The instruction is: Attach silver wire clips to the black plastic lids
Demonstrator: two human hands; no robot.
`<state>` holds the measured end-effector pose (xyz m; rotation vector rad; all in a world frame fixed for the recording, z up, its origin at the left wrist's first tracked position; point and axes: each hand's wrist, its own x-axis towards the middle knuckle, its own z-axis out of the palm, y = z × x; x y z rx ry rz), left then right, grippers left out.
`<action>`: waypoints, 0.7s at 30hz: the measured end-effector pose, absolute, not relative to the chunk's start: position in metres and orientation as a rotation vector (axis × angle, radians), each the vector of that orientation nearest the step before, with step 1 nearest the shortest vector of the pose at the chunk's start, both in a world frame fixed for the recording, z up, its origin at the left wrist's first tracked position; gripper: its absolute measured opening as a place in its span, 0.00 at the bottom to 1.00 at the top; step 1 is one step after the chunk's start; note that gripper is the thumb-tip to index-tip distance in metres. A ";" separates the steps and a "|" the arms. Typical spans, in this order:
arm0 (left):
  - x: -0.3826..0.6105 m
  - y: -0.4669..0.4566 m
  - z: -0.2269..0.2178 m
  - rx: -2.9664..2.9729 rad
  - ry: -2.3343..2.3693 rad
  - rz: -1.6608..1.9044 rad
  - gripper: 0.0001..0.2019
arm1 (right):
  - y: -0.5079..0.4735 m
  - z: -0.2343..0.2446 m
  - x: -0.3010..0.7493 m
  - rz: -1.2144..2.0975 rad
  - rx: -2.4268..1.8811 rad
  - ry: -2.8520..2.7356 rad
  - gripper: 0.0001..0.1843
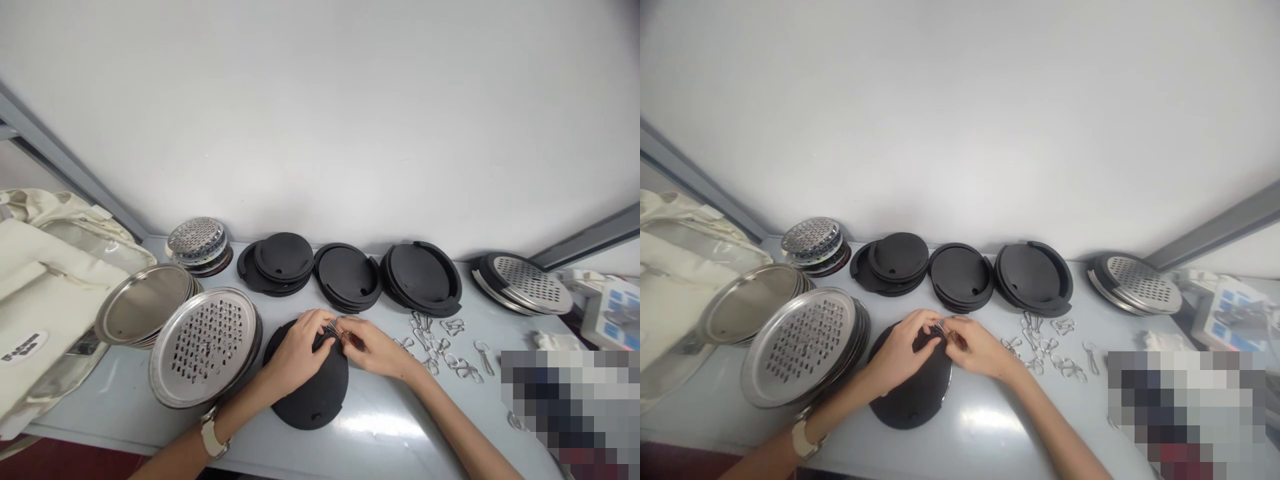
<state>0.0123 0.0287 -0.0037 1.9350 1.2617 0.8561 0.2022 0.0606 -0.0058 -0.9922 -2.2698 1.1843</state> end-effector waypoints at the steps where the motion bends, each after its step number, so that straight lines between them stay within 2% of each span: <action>1: 0.012 0.029 -0.004 1.936 1.262 0.856 0.14 | 0.061 -0.006 0.202 1.185 -0.990 -2.274 0.11; 21: 0.013 0.030 -0.007 1.965 1.258 0.870 0.15 | 0.063 -0.007 0.202 1.254 -0.979 -2.247 0.13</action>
